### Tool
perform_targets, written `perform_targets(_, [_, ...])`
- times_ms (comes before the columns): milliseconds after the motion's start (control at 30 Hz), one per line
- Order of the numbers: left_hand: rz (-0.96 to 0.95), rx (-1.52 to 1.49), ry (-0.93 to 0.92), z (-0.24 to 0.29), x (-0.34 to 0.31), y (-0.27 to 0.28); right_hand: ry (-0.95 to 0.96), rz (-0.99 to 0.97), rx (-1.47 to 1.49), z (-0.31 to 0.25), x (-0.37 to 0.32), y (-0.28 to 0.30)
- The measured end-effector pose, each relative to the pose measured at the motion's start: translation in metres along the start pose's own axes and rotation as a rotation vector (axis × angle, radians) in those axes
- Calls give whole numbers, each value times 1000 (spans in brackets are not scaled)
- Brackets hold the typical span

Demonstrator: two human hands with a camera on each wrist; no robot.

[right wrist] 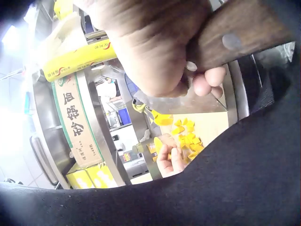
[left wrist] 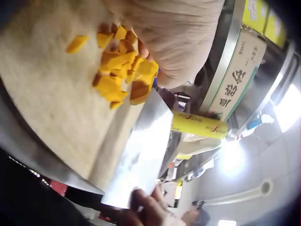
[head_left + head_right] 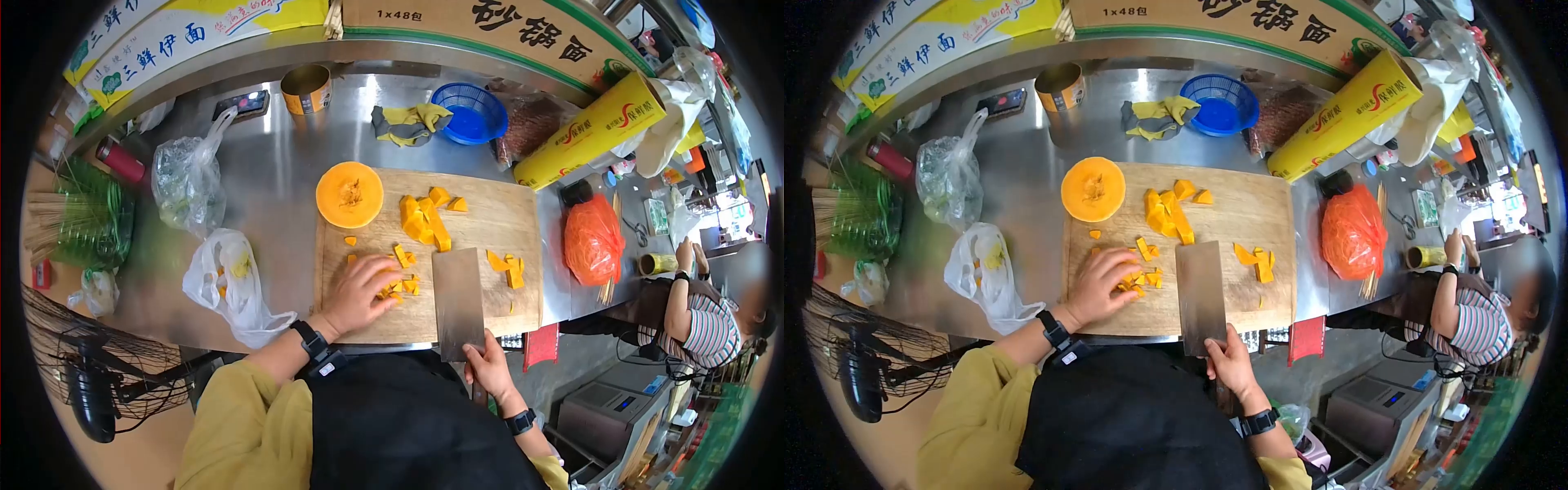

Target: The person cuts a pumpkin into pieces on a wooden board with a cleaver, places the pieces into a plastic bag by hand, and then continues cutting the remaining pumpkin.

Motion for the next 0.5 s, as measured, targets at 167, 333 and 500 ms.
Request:
perform_targets(167, [195,149,319,-23,-2,6,-30,-10,45,7,5,-10])
perform_targets(333, [70,164,236,-10,14,-15,-48,-64,96,6,12,-17])
perform_targets(500, [-8,140,138,-3,33,-33,-96,-96,155,8,16,-26])
Point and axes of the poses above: each hand's wrist, its own x-axis towards the middle knuckle, its own y-axis out of the back of the hand, z = x × y, the point moved 1 cm from there along x, towards the middle knuckle, and after that the axes turned 10 degrees about -x, right-handed, at the moved point
